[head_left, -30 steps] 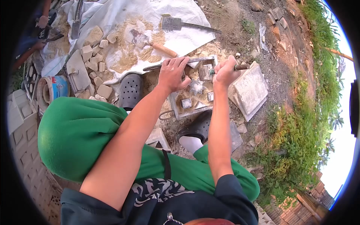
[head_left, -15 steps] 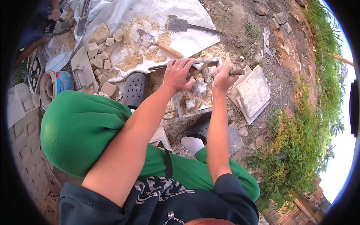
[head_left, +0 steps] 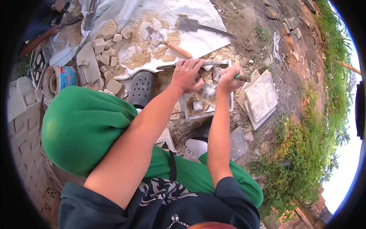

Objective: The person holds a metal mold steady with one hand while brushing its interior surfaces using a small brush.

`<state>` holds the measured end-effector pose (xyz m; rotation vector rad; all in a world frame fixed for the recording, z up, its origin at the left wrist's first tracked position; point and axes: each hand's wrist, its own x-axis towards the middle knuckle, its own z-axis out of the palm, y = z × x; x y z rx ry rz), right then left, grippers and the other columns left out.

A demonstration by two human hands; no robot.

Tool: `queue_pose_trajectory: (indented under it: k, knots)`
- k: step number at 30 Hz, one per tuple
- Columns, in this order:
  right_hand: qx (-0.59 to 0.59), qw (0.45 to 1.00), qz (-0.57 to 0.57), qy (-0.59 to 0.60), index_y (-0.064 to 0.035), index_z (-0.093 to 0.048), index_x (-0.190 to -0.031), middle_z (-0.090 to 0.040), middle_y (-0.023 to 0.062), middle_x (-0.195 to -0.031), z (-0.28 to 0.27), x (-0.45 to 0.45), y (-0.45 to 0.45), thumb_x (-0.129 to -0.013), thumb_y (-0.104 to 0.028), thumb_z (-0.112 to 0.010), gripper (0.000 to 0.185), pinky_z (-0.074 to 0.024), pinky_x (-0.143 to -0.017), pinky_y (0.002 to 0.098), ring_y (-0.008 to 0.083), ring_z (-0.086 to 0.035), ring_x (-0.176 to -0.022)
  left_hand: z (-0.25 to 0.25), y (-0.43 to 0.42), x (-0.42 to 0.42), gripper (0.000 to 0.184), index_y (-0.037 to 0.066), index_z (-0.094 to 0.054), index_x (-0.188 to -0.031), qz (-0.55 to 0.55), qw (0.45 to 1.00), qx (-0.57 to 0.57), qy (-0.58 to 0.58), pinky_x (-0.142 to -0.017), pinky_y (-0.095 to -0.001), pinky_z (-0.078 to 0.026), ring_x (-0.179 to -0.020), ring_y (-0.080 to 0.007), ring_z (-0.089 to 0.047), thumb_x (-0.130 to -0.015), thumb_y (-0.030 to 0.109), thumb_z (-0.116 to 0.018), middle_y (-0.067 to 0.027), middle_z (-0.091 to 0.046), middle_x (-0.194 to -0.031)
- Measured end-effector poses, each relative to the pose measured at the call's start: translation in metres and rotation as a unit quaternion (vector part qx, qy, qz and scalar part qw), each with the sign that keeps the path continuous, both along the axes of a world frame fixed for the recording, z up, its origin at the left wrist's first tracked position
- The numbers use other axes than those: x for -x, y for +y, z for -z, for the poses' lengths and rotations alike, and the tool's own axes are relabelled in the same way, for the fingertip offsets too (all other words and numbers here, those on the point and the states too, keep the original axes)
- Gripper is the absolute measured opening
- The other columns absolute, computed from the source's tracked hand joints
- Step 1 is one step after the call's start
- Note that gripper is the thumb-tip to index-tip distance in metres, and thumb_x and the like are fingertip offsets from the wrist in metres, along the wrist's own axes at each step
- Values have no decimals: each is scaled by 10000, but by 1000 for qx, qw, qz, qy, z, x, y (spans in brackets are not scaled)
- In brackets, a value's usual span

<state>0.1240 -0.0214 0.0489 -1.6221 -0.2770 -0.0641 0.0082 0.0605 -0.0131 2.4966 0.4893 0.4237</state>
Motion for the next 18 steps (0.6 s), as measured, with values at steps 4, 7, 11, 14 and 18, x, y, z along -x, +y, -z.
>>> queue_pose_trajectory:
  k: [4,7,11,14,18]
  knots:
    - [-14,998,-8,55,-73,-408,-564,-428,3,-482,-18,-6,-1,-936,-179,-479,393,-308,-387,246,74,-375,-399,-2,1,-1,708,69,-493,-1334,0,1000,-3,-9,-1033,-408,-347,-1173,-226,-511,-717,387,-635,-88,-553,-1275]
    - [-87,994,-52,35,-90,-372,-556,-398,-9,-478,-60,-10,-5,-936,-169,-486,404,-285,-374,250,69,-334,-388,-1,0,-1,687,72,-498,-1326,-11,1000,-2,-3,-1029,-407,-350,-1165,-226,-518,-719,366,-630,-87,-558,-1270]
    - [-130,990,34,38,-115,-336,-551,-338,-24,-461,-89,-4,5,-922,-138,-468,395,-252,-358,253,68,-289,-372,-1,0,-2,667,83,-507,-1316,-10,1000,-2,-13,-1026,-408,-350,-1165,-226,-519,-718,353,-625,-82,-561,-1259]
    - [-68,992,82,67,-104,-369,-569,-345,-6,-460,-49,-1,8,-923,-133,-436,362,-285,-362,276,81,-302,-366,-2,1,-3,663,84,-511,-1313,-11,1000,3,-9,-1028,-412,-349,-1169,-229,-517,-719,355,-624,-82,-561,-1262]
    - [-95,994,6,54,-82,-407,-611,-410,4,-528,-5,-8,-3,-943,-134,-472,343,-368,-467,264,101,-404,-467,-1,0,-2,666,86,-512,-1318,-11,1000,6,-14,-1040,-415,-341,-1175,-233,-513,-721,359,-623,-82,-557,-1269]
